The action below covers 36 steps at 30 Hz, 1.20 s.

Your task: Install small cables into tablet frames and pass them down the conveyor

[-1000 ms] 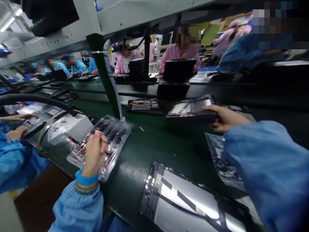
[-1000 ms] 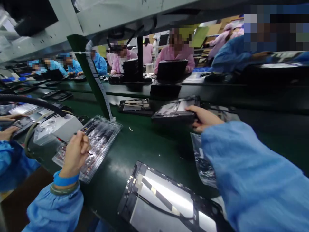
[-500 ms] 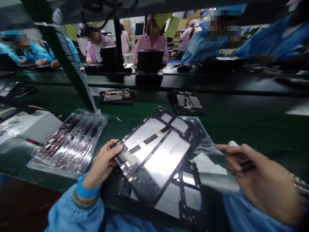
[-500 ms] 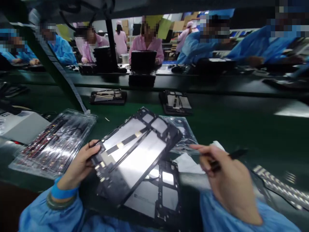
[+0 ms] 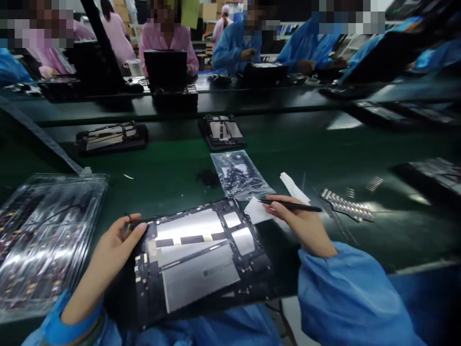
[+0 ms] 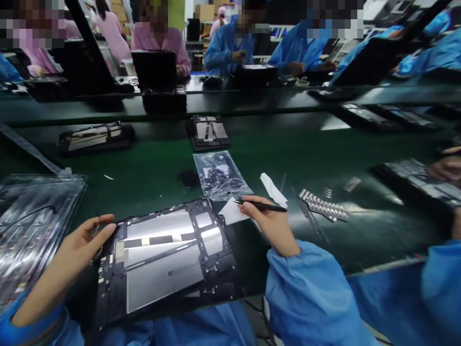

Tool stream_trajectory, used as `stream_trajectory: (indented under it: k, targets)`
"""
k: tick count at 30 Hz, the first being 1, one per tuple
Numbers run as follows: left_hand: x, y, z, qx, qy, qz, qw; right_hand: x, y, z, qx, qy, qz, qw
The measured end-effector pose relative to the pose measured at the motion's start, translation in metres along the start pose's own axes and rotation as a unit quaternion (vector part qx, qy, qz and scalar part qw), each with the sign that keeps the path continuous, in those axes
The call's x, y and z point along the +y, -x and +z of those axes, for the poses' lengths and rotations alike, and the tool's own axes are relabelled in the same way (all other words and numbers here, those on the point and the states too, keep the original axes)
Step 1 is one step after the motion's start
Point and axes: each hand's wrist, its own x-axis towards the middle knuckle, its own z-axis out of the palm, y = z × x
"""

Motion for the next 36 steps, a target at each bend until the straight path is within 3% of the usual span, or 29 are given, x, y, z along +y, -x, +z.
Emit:
stream_trajectory:
  k: [3, 7, 13, 19, 25, 27, 31, 36]
  targets:
    - [-0.001, -0.003, 0.0, 0.0, 0.001, 0.009, 1.0, 0.007, -0.01, 0.005, -0.021, 0.029, -0.031, 0.999]
    - [0.01, -0.002, 0.005, 0.023, 0.118, -0.037, 0.992, 0.019, -0.023, 0.014, -0.015, 0.046, -0.086, 0.995]
    - [0.023, -0.002, -0.003, 0.064, 0.333, -0.046, 0.94, 0.027, -0.031, 0.02, -0.012, 0.055, -0.129, 0.99]
    - [0.015, -0.005, -0.008, 0.092, 0.335, 0.054, 0.936, 0.03, -0.032, 0.021, -0.011, 0.045, -0.145, 0.988]
    - [0.023, -0.002, -0.006, 0.111, 0.31, 0.075, 0.941, 0.03, -0.034, 0.023, -0.008, 0.046, -0.155, 0.987]
    - [0.023, -0.002, -0.007, 0.091, 0.307, 0.085, 0.944, 0.028, -0.034, 0.023, -0.006, 0.049, -0.157, 0.986]
    - [0.022, -0.005, -0.008, 0.033, 0.366, 0.043, 0.929, 0.025, -0.032, 0.023, -0.005, 0.054, -0.151, 0.987]
    - [0.023, -0.007, -0.004, 0.075, 0.371, -0.002, 0.926, 0.026, -0.032, 0.024, 0.012, 0.037, -0.134, 0.99]
